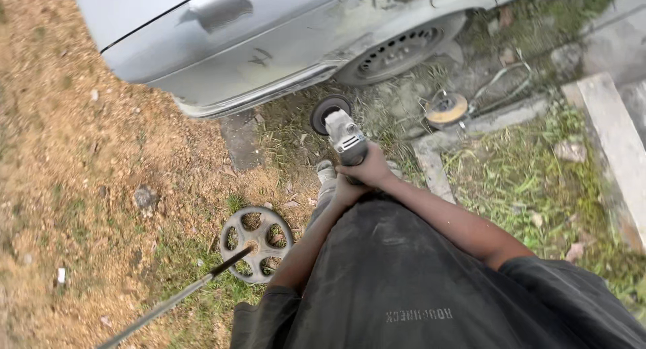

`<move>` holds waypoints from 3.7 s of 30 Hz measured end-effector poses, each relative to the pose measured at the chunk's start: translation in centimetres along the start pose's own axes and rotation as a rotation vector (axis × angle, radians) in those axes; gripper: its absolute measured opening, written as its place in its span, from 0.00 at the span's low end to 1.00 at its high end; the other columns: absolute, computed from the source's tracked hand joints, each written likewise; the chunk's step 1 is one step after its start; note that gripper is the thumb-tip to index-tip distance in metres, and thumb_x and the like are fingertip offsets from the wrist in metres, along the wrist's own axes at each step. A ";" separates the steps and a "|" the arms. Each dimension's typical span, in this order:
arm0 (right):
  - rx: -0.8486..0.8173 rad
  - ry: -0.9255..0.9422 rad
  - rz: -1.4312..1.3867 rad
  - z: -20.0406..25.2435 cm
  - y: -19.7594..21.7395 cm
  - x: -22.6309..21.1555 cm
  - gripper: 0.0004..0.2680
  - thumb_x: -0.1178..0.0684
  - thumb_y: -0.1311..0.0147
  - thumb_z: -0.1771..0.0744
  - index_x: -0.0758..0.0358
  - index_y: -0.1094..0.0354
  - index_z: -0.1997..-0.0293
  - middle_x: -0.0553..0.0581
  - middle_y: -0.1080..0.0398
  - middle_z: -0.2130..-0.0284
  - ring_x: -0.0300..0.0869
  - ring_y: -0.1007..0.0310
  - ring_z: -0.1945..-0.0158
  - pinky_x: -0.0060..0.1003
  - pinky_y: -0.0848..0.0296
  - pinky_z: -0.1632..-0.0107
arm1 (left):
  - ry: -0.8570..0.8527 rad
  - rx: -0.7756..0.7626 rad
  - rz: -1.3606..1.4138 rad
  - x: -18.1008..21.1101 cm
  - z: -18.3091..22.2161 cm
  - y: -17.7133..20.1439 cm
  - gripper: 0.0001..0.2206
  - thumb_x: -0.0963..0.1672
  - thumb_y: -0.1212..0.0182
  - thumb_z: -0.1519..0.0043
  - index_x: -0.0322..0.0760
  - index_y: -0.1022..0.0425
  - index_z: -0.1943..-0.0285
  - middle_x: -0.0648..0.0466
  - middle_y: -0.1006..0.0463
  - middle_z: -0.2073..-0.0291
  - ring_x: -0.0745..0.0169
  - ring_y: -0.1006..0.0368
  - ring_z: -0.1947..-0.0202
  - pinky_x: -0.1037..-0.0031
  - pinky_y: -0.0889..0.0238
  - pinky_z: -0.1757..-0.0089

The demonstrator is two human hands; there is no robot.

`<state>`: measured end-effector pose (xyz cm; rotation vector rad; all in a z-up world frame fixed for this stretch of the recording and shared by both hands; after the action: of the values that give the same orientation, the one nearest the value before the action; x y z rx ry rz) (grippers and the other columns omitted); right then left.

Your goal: The person sands a repaired area on the rear quarter panel of a silver car using a handheld power sander, moving the grinding disk across the surface to smooth the patch.

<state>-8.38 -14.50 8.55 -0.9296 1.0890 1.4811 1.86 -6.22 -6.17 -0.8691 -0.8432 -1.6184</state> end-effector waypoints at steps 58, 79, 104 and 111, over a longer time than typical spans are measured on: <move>0.246 -0.529 -0.731 -27.5 -2.5 9.2 0.24 0.63 0.26 0.55 0.67 0.26 0.59 0.59 0.24 0.64 0.50 0.23 0.55 0.45 0.28 0.51 | 0.207 0.225 -0.546 16.8 -23.5 8.0 0.28 0.46 0.25 0.61 0.46 0.27 0.49 0.42 0.18 0.56 0.39 0.23 0.47 0.49 0.29 0.52; 0.279 -0.565 -0.652 -27.0 -2.4 8.2 0.26 0.59 0.26 0.54 0.69 0.27 0.55 0.61 0.23 0.62 0.49 0.22 0.52 0.44 0.29 0.51 | 0.220 0.190 -0.544 16.8 -23.1 8.3 0.28 0.47 0.25 0.61 0.49 0.26 0.49 0.45 0.17 0.56 0.42 0.23 0.47 0.53 0.28 0.50; 0.294 -0.548 -0.665 -27.2 -1.1 7.8 0.23 0.63 0.26 0.55 0.69 0.25 0.60 0.59 0.23 0.65 0.48 0.21 0.55 0.45 0.27 0.54 | 0.148 0.195 -0.533 17.0 -23.3 8.5 0.27 0.47 0.25 0.61 0.47 0.26 0.50 0.42 0.17 0.60 0.37 0.22 0.49 0.49 0.29 0.51; 0.258 -0.564 -0.721 -27.2 -3.2 8.5 0.15 0.65 0.29 0.55 0.68 0.25 0.73 0.59 0.25 0.72 0.48 0.21 0.63 0.46 0.26 0.60 | 0.192 0.218 -0.513 14.1 -23.0 9.9 0.26 0.46 0.26 0.62 0.48 0.26 0.52 0.46 0.18 0.62 0.42 0.21 0.52 0.53 0.30 0.56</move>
<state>-6.38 -37.89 -7.90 -0.5703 0.4340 0.8825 6.38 -34.54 -4.16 -0.3472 -1.1407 -1.9647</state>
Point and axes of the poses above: each hand's wrist, its own z-axis away from the middle knuckle, its own y-axis out of the back of the hand, x = y × z, the point moved 8 cm from there along -z, towards the middle knuckle
